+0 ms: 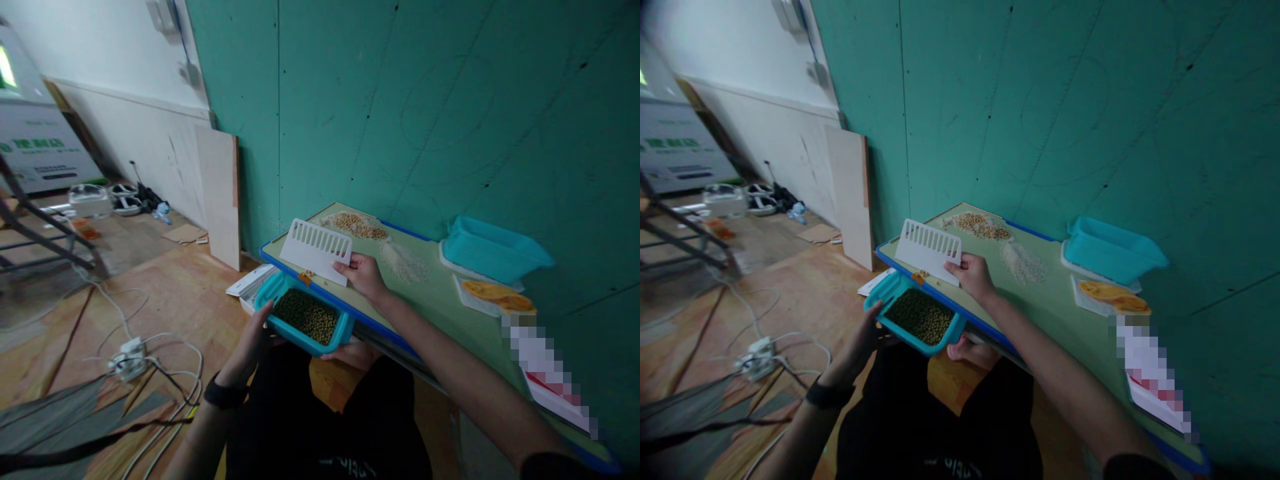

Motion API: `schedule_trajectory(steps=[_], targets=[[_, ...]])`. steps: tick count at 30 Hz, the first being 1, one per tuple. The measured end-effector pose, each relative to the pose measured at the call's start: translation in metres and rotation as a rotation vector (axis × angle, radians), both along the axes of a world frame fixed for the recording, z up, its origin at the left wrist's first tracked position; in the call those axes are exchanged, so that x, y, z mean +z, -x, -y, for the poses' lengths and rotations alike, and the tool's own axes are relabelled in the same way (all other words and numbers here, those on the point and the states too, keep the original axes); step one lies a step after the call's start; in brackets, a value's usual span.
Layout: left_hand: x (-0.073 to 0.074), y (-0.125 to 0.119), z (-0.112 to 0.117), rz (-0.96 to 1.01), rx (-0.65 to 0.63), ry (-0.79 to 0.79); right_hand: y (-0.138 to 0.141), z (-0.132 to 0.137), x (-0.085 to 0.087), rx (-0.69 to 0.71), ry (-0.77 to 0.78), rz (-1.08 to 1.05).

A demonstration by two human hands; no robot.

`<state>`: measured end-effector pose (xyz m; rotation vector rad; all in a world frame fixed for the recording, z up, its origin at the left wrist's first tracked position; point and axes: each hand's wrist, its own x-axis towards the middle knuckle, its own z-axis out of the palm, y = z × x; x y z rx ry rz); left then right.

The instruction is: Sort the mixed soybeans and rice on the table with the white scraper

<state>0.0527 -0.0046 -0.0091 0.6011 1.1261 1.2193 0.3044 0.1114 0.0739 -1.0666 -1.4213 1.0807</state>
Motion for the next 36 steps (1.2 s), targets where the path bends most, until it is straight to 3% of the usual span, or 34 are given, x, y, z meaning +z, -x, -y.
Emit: schedule_trajectory(steps=[7, 15, 28, 36], targets=[[-0.004, 0.003, -0.003, -0.027, -0.001, 0.013, -0.006, 0.006, 0.002, -0.016, -0.011, 0.022], [0.002, 0.001, 0.000, -0.003, -0.005, -0.003, -0.022, 0.020, 0.008, -0.021, 0.005, 0.041], [0.007, -0.002, 0.004, -0.003, -0.012, -0.022, -0.061, 0.058, 0.014, -0.120, 0.006, 0.130], [0.001, -0.001, 0.002, 0.014, -0.024, -0.016, -0.079, 0.092, 0.016, -0.195, -0.014, 0.195]])
